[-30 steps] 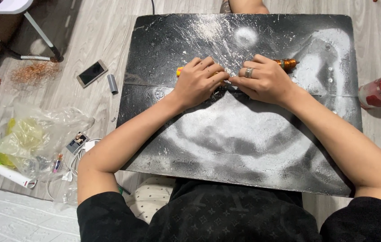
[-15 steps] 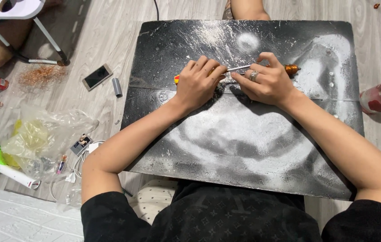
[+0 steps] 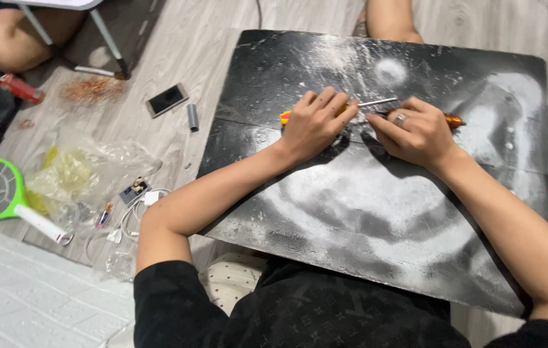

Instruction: Assembling or adjusting a small copper-wound electronic component using a screwdriver on a flat work surface.

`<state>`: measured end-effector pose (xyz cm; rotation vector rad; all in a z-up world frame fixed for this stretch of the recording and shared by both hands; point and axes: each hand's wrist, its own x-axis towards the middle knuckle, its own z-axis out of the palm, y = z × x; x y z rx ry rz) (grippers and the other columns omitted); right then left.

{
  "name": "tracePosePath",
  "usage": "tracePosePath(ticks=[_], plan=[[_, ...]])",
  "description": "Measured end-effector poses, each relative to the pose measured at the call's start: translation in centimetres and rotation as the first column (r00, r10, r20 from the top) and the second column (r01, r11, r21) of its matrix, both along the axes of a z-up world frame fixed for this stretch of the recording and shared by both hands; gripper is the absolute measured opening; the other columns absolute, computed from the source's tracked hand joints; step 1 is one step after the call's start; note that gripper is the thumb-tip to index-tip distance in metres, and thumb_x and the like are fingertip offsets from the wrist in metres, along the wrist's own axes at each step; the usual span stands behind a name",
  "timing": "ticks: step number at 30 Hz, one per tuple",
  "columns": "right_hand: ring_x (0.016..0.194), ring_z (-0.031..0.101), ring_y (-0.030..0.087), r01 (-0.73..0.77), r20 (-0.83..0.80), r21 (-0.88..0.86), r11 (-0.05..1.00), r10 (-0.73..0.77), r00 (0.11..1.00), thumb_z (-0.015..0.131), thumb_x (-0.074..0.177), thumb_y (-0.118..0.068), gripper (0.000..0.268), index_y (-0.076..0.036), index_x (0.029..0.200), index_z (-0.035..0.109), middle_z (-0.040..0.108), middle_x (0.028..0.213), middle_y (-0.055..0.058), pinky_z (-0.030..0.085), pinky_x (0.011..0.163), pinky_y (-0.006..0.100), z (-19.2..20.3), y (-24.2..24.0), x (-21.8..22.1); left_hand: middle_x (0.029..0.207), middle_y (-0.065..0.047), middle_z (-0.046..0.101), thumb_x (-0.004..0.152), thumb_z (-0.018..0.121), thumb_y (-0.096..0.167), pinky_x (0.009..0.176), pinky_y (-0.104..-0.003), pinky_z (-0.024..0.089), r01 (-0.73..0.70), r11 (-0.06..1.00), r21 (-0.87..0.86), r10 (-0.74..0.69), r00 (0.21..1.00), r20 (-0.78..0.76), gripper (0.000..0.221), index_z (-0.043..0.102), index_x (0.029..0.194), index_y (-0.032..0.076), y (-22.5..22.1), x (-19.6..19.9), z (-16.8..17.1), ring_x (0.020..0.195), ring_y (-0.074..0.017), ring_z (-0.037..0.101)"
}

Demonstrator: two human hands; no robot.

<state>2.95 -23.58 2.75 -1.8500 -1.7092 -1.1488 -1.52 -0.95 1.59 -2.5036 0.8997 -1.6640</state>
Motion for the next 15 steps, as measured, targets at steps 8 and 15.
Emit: tracePosePath(ticks=[8, 15], plan=[[0.055, 0.058, 0.019, 0.016, -0.07, -0.177, 0.984, -0.029, 0.997, 0.066, 0.089, 0.002, 0.024, -0.004, 0.111, 0.077, 0.055, 0.059, 0.003, 0.048, 0.055, 0.031, 0.1, -0.3, -0.9, 0.093, -0.002, 0.057, 0.098, 0.058, 0.02, 0.063, -0.029, 0.043, 0.129, 0.986, -0.104, -0.144, 0.977, -0.158, 0.012, 0.061, 0.104, 0.01, 0.3, -0.6, 0.0, 0.08, -0.0174, 0.053], [0.051, 0.051, 0.012, 0.055, -0.151, -0.165, 0.985, -0.081, 0.985, 0.076, 0.083, 0.007, 0.026, -0.008, 0.104, 0.081, 0.069, 0.072, 0.001, 0.039, 0.047, 0.029, 1.1, -0.2, -1.8, 0.099, -0.006, 0.066, 0.091, 0.072, 0.014, 0.069, -0.025, 0.053, 0.366, 0.903, -0.226, -0.419, 0.864, -0.278, 0.017, 0.065, 0.105, 0.005, 0.1, 0.1, -1.2, 0.081, -0.0156, 0.057]])
